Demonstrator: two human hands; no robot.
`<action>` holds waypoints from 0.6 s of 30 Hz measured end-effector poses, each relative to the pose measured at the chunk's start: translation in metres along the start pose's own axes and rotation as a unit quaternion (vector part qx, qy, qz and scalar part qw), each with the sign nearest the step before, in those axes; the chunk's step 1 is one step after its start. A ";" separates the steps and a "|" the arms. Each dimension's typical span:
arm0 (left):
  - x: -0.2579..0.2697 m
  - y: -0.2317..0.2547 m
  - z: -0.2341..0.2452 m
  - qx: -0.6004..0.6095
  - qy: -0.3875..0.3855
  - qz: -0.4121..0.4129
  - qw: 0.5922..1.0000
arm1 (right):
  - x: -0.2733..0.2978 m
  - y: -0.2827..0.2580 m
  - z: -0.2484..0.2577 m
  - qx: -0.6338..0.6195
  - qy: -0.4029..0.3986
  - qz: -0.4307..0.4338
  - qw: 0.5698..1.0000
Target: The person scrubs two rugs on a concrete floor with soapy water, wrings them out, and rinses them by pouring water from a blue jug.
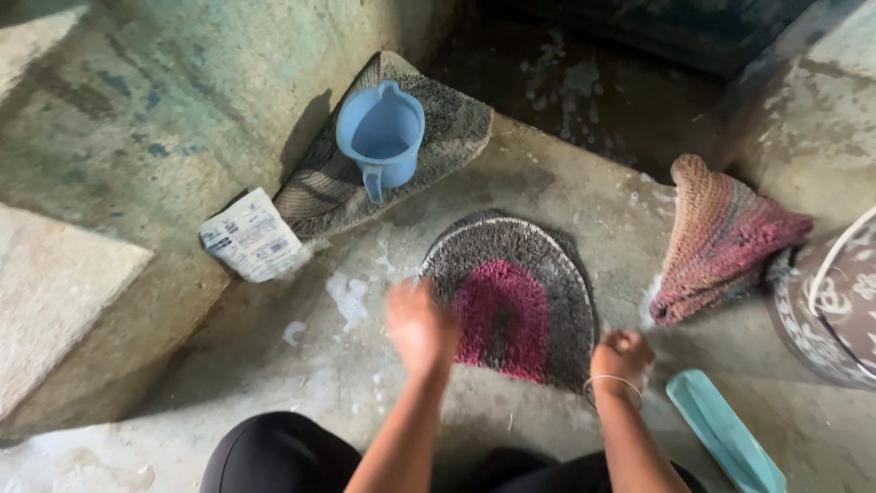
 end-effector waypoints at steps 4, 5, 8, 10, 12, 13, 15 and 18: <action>0.001 0.094 -0.054 -0.059 -0.240 -0.182 0.952 | 0.025 -0.097 -0.017 0.150 -0.065 0.157 0.974; 0.002 0.111 -0.064 -0.072 -0.233 -0.241 0.939 | 0.036 -0.111 -0.017 0.201 -0.079 0.168 0.962; -0.029 0.136 -0.108 -0.075 -0.265 -0.228 0.934 | 0.056 -0.137 0.003 0.211 -0.059 0.187 0.958; -0.051 0.147 -0.126 -0.102 -0.264 -0.272 0.920 | 0.043 -0.150 0.005 0.182 -0.030 0.189 0.964; -0.064 0.154 -0.137 -0.119 -0.271 -0.301 0.907 | 0.036 -0.154 0.001 0.168 -0.015 0.173 0.970; -0.073 0.165 -0.143 -0.116 -0.271 -0.314 0.902 | 0.030 -0.158 -0.003 0.169 -0.008 0.170 0.971; -0.083 0.181 -0.154 -0.123 -0.296 -0.317 0.893 | 0.020 -0.162 -0.005 0.175 0.008 0.167 0.970; -0.095 0.187 -0.167 -0.129 -0.340 -0.295 0.884 | 0.018 -0.164 -0.004 0.182 0.009 0.163 0.970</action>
Point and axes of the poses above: each hand's wrist, its own x-axis away from the middle knuckle, its own z-axis out of the back of the hand, y = z × x, the point moved 7 cm from there along -x, towards the middle knuckle, and after that the axes turned 6 degrees about z, right-handed, at the moved point
